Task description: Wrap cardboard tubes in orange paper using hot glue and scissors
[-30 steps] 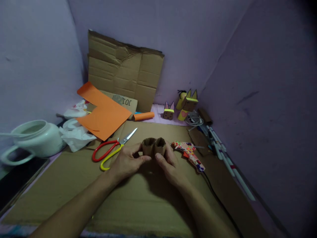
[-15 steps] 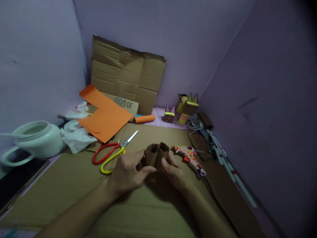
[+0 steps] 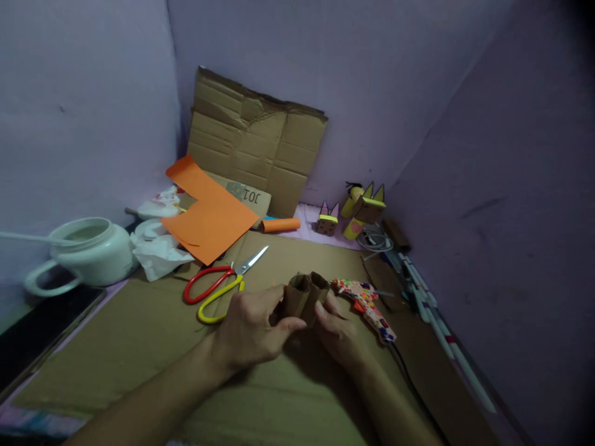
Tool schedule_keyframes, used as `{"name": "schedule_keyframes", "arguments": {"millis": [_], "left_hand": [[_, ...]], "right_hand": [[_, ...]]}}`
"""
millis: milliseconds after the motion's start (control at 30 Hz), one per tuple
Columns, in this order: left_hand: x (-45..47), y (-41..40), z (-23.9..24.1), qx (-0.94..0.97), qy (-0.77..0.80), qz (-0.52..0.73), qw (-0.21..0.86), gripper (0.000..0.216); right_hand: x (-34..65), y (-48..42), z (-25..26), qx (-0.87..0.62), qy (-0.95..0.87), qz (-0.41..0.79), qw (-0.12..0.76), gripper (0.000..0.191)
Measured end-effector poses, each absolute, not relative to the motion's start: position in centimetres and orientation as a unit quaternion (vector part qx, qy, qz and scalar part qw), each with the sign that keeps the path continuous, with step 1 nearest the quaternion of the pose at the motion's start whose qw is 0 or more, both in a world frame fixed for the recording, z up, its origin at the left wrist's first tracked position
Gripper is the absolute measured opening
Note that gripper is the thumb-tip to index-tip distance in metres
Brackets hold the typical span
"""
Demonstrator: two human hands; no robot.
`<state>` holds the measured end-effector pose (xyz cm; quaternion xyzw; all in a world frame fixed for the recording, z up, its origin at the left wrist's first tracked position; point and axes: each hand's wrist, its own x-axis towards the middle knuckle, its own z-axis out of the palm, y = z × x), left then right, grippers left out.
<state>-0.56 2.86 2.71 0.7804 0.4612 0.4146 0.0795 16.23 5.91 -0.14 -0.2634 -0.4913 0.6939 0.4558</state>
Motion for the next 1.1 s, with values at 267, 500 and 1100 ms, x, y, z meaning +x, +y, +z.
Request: {"name": "schedule_keyframes", "arguments": {"millis": [267,500,1100], "left_hand": [[-0.5,2.8,2.8,0.774,0.468,0.414,0.102,0.023],[-1.7,5.7,2.9,0.659,0.684,0.298,0.098,0.029],[-8.0,5.2,2.1,0.695,0.716,0.039,0.056,0.051]], "right_hand": [[16.0,5.8,0.1,-0.27,-0.499,0.685,0.457,0.046],[15.9,6.3,0.8,-0.299,-0.422,0.681,0.519,0.035],[16.0,6.2,1.0,-0.308,-0.309,0.749,0.498,0.031]]}}
